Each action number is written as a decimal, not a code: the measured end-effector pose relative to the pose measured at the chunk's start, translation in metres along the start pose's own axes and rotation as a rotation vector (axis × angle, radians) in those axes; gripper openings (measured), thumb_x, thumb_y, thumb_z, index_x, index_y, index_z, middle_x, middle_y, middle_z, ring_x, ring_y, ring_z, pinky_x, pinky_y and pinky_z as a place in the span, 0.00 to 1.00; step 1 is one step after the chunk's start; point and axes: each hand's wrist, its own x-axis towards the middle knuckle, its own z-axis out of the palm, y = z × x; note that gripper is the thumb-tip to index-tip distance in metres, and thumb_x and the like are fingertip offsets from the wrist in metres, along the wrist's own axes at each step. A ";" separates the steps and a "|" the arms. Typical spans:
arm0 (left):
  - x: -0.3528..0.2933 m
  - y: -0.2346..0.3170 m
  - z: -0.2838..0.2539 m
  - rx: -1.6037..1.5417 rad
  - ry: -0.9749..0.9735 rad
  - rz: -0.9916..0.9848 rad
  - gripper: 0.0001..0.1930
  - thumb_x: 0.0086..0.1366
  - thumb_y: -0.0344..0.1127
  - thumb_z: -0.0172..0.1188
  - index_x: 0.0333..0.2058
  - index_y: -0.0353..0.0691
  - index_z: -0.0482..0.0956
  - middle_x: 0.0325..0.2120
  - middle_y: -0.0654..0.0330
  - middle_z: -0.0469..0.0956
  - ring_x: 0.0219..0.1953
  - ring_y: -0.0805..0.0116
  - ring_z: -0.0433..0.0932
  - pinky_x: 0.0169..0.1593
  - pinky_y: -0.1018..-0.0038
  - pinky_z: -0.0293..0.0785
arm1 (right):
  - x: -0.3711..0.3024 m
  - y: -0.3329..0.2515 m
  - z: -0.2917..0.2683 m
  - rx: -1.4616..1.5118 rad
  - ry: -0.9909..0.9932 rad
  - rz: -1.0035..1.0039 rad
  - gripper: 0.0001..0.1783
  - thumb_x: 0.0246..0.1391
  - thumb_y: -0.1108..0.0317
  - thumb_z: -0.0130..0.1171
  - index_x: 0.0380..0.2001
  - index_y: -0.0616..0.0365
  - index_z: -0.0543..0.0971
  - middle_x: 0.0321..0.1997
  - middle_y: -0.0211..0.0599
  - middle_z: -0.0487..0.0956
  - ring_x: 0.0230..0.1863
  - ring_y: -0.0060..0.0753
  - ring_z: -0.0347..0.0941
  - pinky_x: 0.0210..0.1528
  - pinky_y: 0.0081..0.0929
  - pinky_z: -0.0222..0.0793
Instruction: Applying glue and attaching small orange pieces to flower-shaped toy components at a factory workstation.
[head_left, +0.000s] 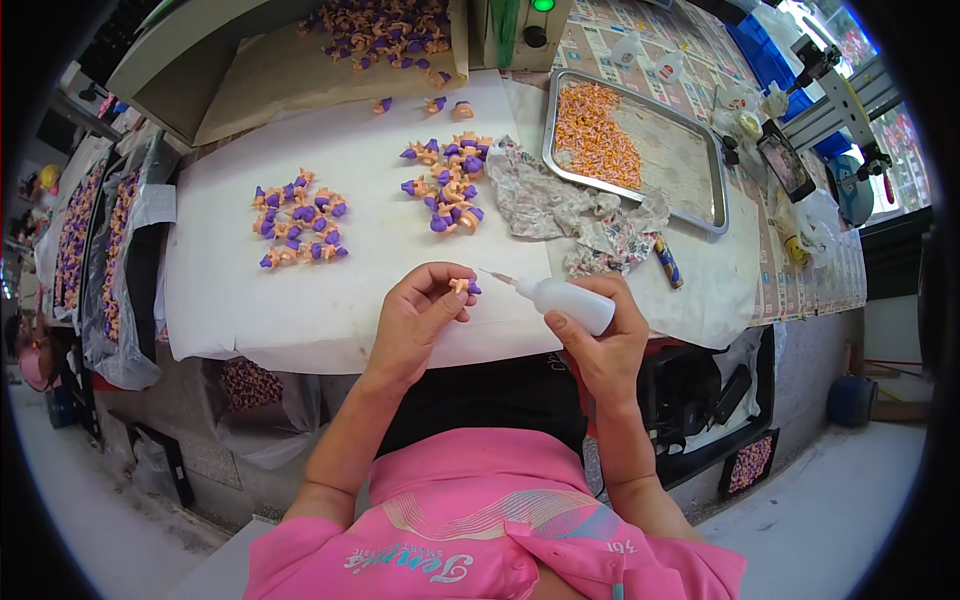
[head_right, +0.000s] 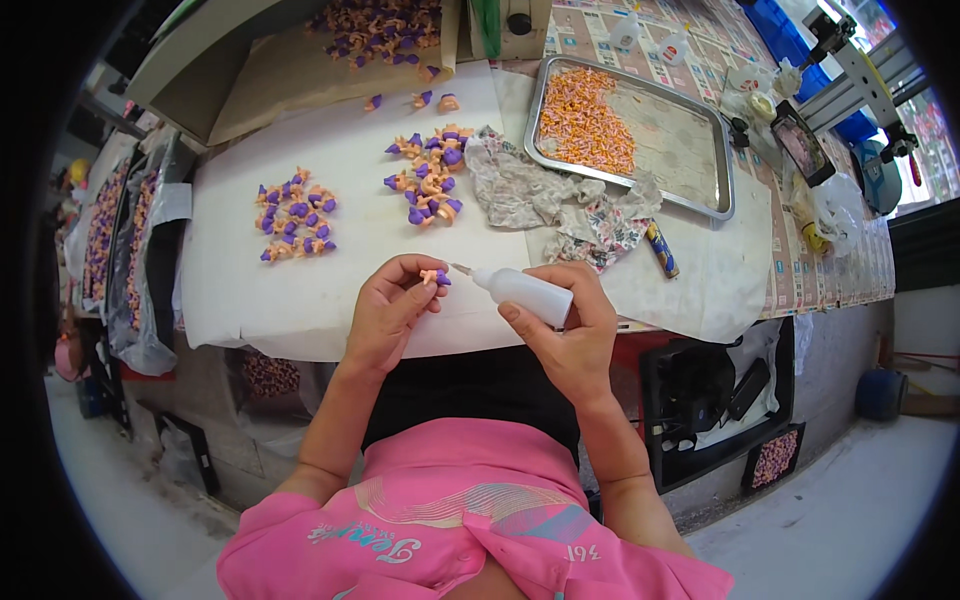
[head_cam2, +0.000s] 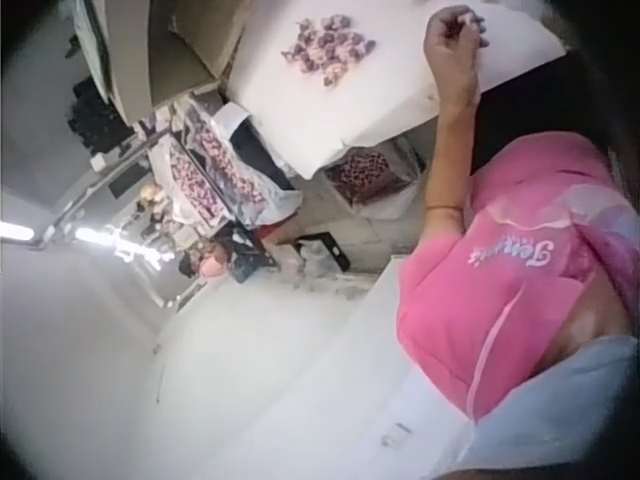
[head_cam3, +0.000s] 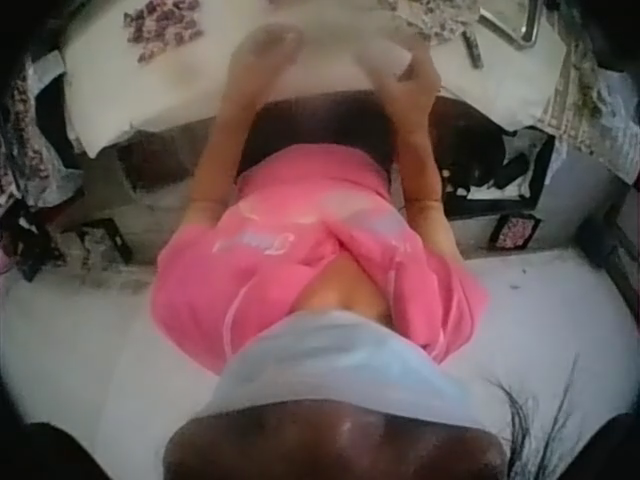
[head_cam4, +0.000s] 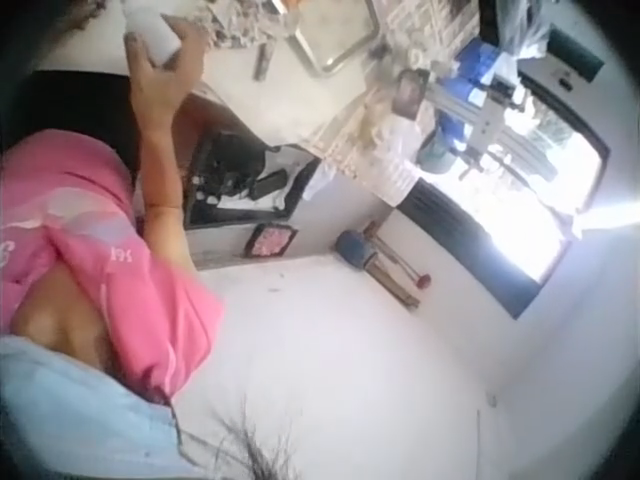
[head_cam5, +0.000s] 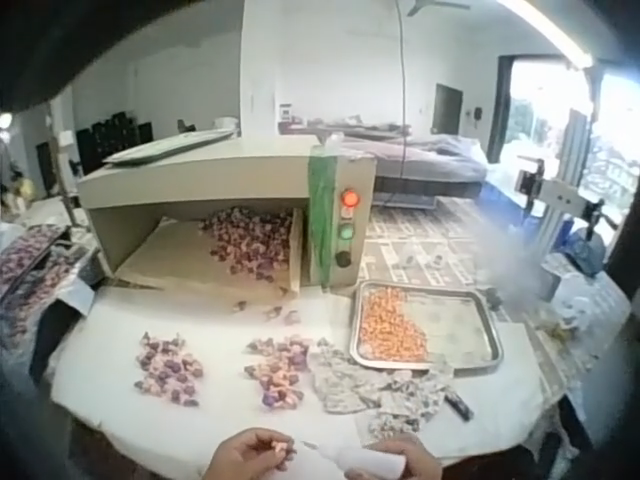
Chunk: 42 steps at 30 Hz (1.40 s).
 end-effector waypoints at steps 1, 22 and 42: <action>-0.001 0.000 -0.001 0.003 -0.004 0.002 0.11 0.66 0.30 0.59 0.46 0.33 0.76 0.35 0.62 0.77 0.38 0.77 0.75 0.41 0.78 0.73 | -0.001 0.001 0.002 -0.048 0.012 -0.087 0.17 0.49 0.68 0.71 0.39 0.62 0.77 0.34 0.29 0.75 0.35 0.20 0.70 0.37 0.19 0.66; -0.002 -0.004 -0.004 0.034 -0.025 0.007 0.11 0.64 0.28 0.60 0.45 0.33 0.76 0.35 0.63 0.77 0.37 0.77 0.75 0.41 0.79 0.72 | -0.009 -0.002 0.011 -0.238 -0.001 -0.261 0.16 0.48 0.65 0.71 0.36 0.63 0.80 0.30 0.33 0.75 0.29 0.24 0.66 0.29 0.20 0.60; 0.005 -0.008 0.000 0.077 -0.025 0.006 0.11 0.64 0.27 0.60 0.45 0.33 0.77 0.34 0.63 0.77 0.36 0.78 0.76 0.42 0.79 0.74 | -0.005 0.003 0.004 -0.256 -0.006 -0.239 0.16 0.48 0.66 0.71 0.37 0.64 0.80 0.29 0.33 0.74 0.28 0.24 0.67 0.28 0.20 0.61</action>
